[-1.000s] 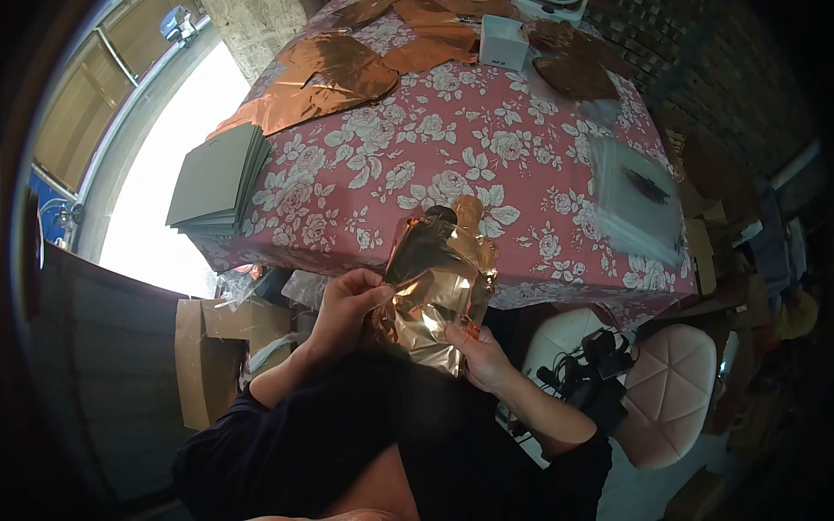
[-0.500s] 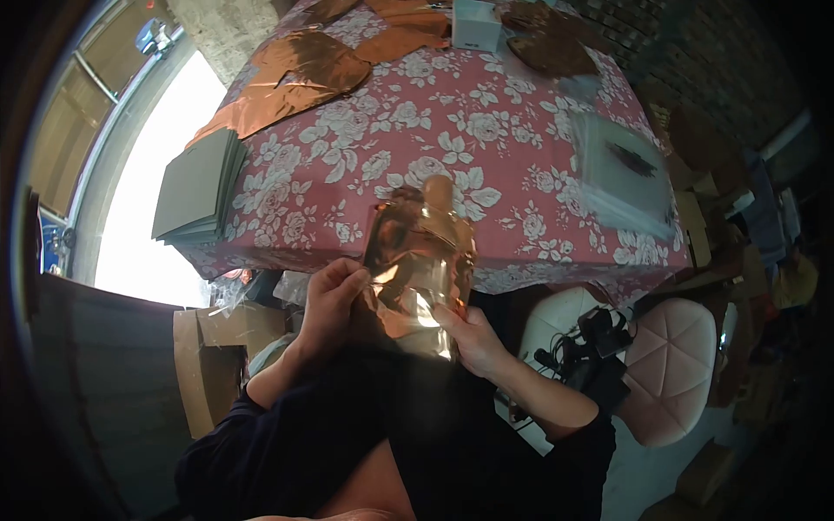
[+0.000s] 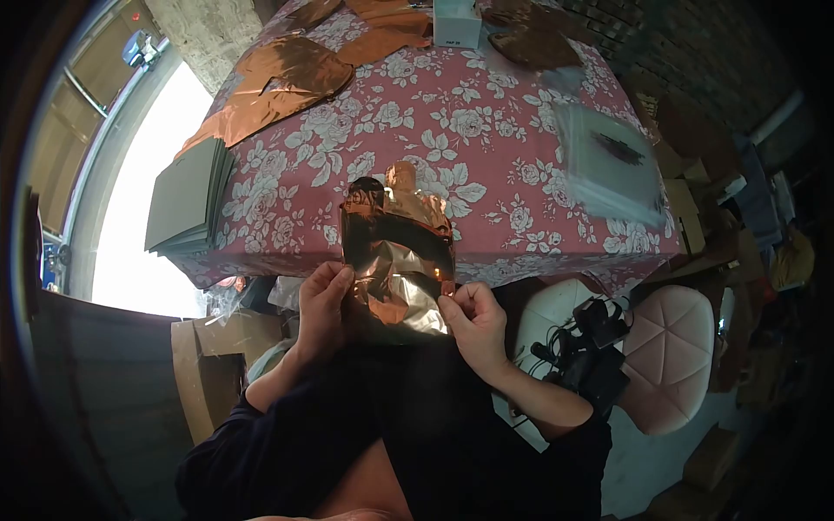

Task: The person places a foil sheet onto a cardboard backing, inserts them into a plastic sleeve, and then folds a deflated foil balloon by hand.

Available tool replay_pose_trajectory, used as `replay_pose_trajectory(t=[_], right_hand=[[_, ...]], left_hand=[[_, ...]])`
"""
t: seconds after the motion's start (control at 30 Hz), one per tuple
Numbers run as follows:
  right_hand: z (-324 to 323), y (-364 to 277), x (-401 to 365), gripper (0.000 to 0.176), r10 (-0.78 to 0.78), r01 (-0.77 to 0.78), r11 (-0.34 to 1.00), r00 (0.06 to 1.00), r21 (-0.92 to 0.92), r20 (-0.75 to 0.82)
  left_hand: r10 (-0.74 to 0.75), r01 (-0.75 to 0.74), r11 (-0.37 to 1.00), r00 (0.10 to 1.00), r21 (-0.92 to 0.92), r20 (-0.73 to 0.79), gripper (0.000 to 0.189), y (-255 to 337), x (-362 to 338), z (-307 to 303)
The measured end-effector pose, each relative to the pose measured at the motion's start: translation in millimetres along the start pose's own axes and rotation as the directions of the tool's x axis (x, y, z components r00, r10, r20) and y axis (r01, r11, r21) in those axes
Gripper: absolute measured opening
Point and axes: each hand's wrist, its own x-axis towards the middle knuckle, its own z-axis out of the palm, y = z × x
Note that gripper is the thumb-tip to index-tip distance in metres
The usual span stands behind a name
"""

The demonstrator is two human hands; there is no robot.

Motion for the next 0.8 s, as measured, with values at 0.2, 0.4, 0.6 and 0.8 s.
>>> replay_pose_trajectory(t=[0.2, 0.4, 0.6, 0.8], right_hand=[[2.5, 0.2, 4.2, 0.014, 0.021, -0.021, 1.0, 0.999, -0.016, -0.039], [0.9, 9.7, 4.6, 0.011, -0.019, 0.017, 0.998, 0.999, -0.061, -0.045], [5.4, -9.9, 2.7, 0.014, 0.018, -0.018, 0.998, 1.0, -0.061, 0.002], [12.2, -11.2, 9.9, 0.025, 0.053, -0.047, 0.984, 0.998, 0.173, -0.032]], left_hand=[[0.016, -0.015, 1.0, 1.0, -0.021, 0.013, 0.012, -1.0, -1.0, -0.7], [-0.041, 0.04, 0.999, 0.999, -0.034, -0.035, 0.012, 6.0, -4.8, 5.9], [0.01, -0.01, 1.0, 0.999, -0.013, -0.037, 0.012, 3.9, -4.4, 3.3], [0.008, -0.008, 1.0, 1.0, 0.016, 0.016, 0.013, 4.9, -4.6, -1.9]])
